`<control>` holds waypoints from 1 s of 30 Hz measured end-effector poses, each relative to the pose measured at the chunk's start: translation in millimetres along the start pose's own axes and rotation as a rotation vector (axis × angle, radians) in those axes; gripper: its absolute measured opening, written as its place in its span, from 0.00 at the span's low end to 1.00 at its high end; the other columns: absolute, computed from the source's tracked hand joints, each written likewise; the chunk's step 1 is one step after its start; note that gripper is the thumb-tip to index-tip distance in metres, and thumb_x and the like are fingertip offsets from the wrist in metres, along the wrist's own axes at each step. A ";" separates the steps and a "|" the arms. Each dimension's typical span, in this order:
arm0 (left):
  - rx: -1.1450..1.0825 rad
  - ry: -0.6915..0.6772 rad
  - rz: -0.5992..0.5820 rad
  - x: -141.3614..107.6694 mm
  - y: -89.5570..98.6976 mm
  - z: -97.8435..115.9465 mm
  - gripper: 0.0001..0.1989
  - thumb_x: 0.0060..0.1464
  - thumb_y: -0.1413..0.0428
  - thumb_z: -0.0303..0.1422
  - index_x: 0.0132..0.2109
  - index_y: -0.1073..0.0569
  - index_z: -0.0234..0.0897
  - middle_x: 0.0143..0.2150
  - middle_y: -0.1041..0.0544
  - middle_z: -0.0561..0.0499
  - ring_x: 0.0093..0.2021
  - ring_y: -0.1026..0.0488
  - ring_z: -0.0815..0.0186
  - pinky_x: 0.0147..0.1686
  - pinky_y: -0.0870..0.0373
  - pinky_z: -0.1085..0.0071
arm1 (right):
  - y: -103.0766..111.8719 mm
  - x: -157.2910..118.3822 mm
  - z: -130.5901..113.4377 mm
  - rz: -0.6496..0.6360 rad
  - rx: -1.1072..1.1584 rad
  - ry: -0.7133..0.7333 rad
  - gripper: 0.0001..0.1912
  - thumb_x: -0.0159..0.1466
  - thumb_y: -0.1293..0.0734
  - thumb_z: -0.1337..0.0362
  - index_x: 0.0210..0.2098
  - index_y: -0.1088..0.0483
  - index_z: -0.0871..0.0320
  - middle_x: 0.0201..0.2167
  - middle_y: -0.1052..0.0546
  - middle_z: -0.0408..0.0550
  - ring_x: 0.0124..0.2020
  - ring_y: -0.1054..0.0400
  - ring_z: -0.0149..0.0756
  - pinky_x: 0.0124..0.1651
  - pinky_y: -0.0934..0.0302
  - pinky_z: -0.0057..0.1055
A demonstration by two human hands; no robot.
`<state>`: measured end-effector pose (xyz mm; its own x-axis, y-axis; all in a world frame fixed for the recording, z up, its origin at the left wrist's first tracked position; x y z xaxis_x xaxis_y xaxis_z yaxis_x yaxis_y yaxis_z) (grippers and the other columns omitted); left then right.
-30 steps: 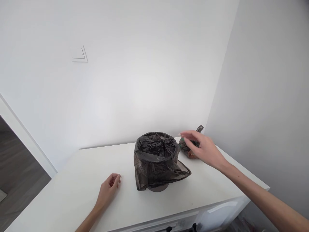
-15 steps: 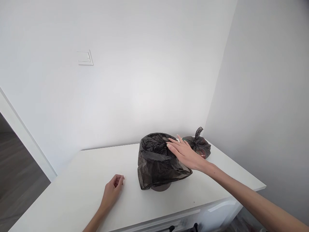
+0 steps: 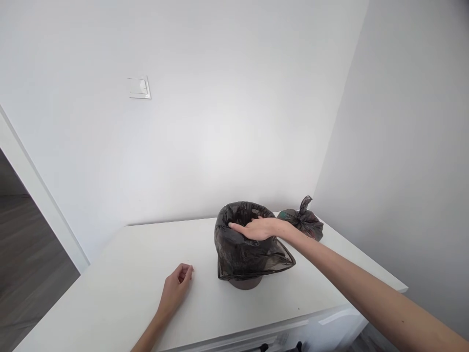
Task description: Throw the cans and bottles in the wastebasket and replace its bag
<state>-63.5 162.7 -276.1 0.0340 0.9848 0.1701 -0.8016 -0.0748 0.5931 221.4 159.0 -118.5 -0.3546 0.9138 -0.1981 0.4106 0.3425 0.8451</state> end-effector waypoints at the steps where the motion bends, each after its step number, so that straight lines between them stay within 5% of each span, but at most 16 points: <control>1: -0.001 -0.002 0.001 0.1 0.1 0.0 0.26 0.60 0.51 0.59 0.34 0.28 0.42 0.31 0.24 0.51 0.31 0.29 0.60 0.34 0.30 0.66 | -4.6 1.6 0.6 -0.059 0.027 -0.066 0.49 0.62 0.47 0.26 0.56 0.22 0.60 0.55 0.21 0.61 0.67 0.39 0.68 0.71 0.56 0.64; 4: -0.005 -0.002 -0.008 1.0 -1.7 -2.8 0.25 0.60 0.51 0.59 0.35 0.28 0.42 0.31 0.25 0.51 0.32 0.29 0.60 0.34 0.31 0.66 | -12.9 -2.5 -5.8 -0.187 0.099 -0.160 0.54 0.61 0.53 0.23 0.53 0.20 0.60 0.58 0.23 0.58 0.63 0.34 0.63 0.69 0.48 0.55; 7: -0.012 0.002 -0.018 2.4 -4.3 -8.4 0.24 0.62 0.51 0.57 0.36 0.28 0.42 0.31 0.25 0.52 0.32 0.30 0.61 0.35 0.33 0.67 | -1.1 -12.8 -15.0 -0.096 0.052 -0.082 0.48 0.65 0.53 0.27 0.48 0.19 0.57 0.53 0.20 0.56 0.58 0.29 0.59 0.64 0.41 0.52; 11: -0.024 0.012 -0.019 4.3 -6.8 -15.3 0.23 0.62 0.50 0.56 0.35 0.27 0.41 0.31 0.25 0.53 0.31 0.31 0.63 0.33 0.34 0.69 | 44.1 -49.5 -4.6 0.456 -0.067 0.060 0.26 0.71 0.41 0.44 0.57 0.26 0.53 0.56 0.23 0.54 0.56 0.28 0.50 0.60 0.37 0.45; 14: -0.033 0.019 -0.014 5.3 -7.4 -17.9 0.23 0.61 0.50 0.56 0.35 0.27 0.41 0.31 0.25 0.53 0.30 0.31 0.63 0.33 0.35 0.70 | 60.5 -85.0 48.0 0.768 0.005 -0.141 0.29 0.68 0.35 0.49 0.63 0.36 0.56 0.59 0.29 0.59 0.50 0.26 0.46 0.53 0.32 0.42; 17: -0.036 0.022 -0.006 5.8 -6.8 -17.9 0.22 0.61 0.49 0.55 0.35 0.26 0.41 0.31 0.24 0.53 0.31 0.30 0.63 0.33 0.34 0.70 | 36.3 -84.3 97.4 0.606 0.354 -0.313 0.30 0.64 0.30 0.48 0.57 0.38 0.58 0.43 0.23 0.54 0.36 0.24 0.41 0.41 0.28 0.37; 21: -0.029 0.024 0.004 6.1 -5.4 -15.4 0.22 0.59 0.49 0.55 0.35 0.26 0.41 0.31 0.23 0.53 0.31 0.29 0.63 0.34 0.34 0.69 | 6.7 -72.1 108.2 0.395 0.863 -0.337 0.19 0.64 0.29 0.57 0.47 0.39 0.56 0.26 0.26 0.42 0.28 0.22 0.39 0.34 0.25 0.33; 25: -0.013 0.019 0.014 4.7 -4.7 -11.3 0.22 0.59 0.49 0.55 0.35 0.26 0.41 0.31 0.23 0.52 0.31 0.29 0.62 0.34 0.34 0.69 | 15.8 -87.2 116.9 0.439 0.869 -0.355 0.12 0.63 0.30 0.66 0.40 0.40 0.55 0.19 0.29 0.39 0.26 0.22 0.40 0.31 0.25 0.31; 30: 0.000 0.021 0.014 1.7 -4.3 -4.3 0.22 0.58 0.49 0.55 0.35 0.26 0.41 0.32 0.22 0.52 0.31 0.29 0.62 0.34 0.34 0.69 | 36.4 -150.3 172.5 0.522 0.787 -0.441 0.08 0.64 0.32 0.66 0.40 0.37 0.56 0.17 0.30 0.38 0.22 0.25 0.37 0.30 0.26 0.31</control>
<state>-62.6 165.5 -281.7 0.0095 0.9868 0.1618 -0.8020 -0.0891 0.5907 434.6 71.9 -143.6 0.2977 0.9337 -0.1992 0.9127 -0.2171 0.3463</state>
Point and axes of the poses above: each hand's wrist, its own x-axis towards the middle knuckle, its own y-axis out of the back of the hand, z = x × y, the point moved 10 cm from there along x, towards the middle knuckle
